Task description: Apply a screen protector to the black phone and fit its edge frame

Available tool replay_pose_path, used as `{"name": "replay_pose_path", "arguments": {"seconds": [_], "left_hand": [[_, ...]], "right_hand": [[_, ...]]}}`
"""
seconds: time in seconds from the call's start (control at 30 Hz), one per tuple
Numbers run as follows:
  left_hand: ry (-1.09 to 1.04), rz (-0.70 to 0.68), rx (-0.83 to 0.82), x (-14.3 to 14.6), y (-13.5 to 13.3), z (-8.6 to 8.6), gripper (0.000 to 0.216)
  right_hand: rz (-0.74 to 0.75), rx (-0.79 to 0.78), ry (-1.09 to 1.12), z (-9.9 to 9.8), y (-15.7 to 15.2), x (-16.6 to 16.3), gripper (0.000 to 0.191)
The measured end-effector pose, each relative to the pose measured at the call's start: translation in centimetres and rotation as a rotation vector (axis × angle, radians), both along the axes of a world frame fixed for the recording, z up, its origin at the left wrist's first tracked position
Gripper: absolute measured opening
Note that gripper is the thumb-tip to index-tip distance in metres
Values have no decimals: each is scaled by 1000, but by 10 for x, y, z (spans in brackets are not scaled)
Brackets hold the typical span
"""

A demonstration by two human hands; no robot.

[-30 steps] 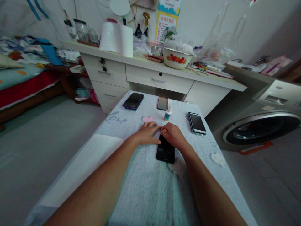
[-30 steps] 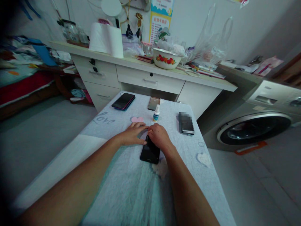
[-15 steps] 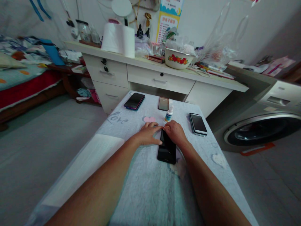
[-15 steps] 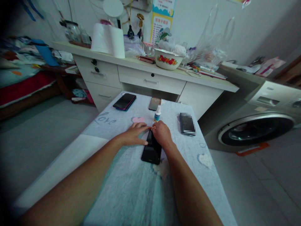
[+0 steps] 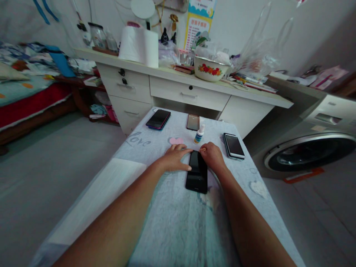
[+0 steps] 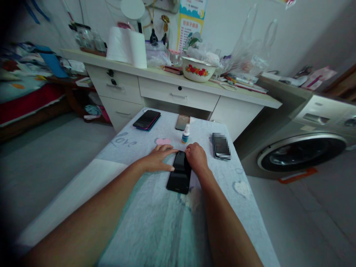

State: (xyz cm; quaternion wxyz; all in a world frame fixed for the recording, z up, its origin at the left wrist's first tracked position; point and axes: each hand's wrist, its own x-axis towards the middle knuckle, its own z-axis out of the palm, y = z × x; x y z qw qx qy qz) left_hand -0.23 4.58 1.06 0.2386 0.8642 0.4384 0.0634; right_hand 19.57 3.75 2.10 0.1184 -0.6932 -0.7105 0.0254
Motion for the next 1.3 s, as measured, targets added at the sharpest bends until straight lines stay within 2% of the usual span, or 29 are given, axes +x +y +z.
{"name": "replay_pose_path", "arguments": {"seconds": [0.4, 0.77, 1.0, 1.3], "left_hand": [[-12, 7, -5, 1, -2, 2, 80], [-16, -8, 31, 0, 1, -3, 79], [-9, -9, 31, 0, 1, -3, 78], [-8, -1, 9, 1, 0, 0, 79]], "right_hand": [[206, -97, 70, 11, -26, -5, 18], [390, -232, 230, 25, -59, -7, 12], [331, -142, 183, 16, -53, -11, 13], [184, -22, 105, 5, -36, -14, 17]]}}
